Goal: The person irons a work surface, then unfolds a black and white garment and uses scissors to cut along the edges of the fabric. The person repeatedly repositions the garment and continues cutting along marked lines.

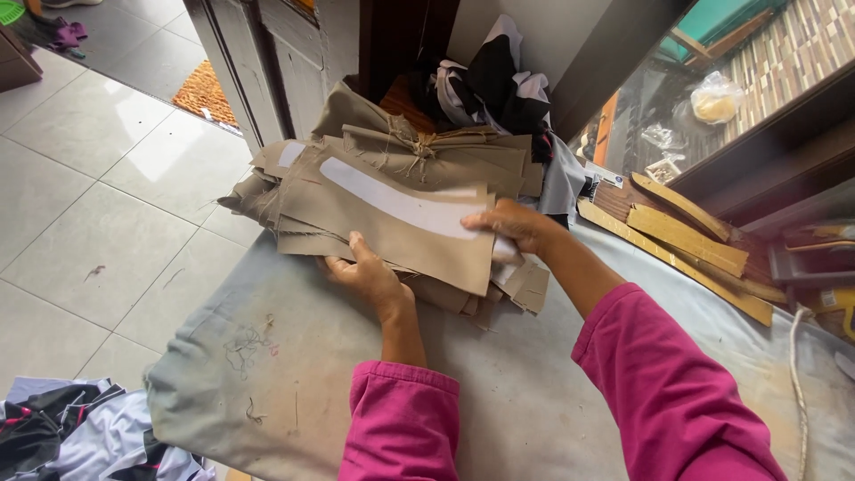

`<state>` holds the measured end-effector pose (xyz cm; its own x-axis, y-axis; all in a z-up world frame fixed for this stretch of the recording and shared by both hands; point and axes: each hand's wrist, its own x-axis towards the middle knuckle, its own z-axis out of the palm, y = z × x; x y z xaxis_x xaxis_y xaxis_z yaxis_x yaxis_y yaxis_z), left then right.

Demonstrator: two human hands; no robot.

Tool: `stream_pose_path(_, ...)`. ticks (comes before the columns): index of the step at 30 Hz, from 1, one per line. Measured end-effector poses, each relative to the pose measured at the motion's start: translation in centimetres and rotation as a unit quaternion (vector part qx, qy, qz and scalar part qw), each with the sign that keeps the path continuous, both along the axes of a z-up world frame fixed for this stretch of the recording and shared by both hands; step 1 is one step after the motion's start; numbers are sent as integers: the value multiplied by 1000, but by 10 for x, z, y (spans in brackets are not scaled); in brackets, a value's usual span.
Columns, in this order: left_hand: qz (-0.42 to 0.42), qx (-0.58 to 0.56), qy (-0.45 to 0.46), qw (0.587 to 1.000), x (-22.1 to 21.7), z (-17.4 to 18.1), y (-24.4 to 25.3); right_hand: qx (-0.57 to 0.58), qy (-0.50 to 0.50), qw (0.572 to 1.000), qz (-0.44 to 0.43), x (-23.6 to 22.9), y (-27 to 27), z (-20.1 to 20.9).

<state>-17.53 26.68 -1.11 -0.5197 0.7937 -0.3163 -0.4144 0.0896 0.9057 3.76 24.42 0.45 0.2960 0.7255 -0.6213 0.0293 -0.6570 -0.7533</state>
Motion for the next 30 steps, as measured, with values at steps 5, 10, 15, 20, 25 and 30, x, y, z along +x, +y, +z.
stream_pose_path(5,15,30,-25,999,-14,107,-36,141,112,979,-91,-42,42,91)
stream_pose_path(10,78,111,-416,899,-6,68,-26,314,216,924,-38,-123,28,219)
stream_pose_path(15,-276,298,-614,677,-32,45,-12,372,141,917,-20,-134,-8,244)
stream_pose_path(20,-169,246,-573,763,-60,79,-12,208,116,969,-62,-52,-36,83)
stream_pose_path(25,-156,117,-441,876,-41,63,-7,90,145,974,-152,-33,-76,29)
stream_pose_path(30,-172,-17,-197,965,-34,64,-8,66,-446,882,134,2,-51,30)
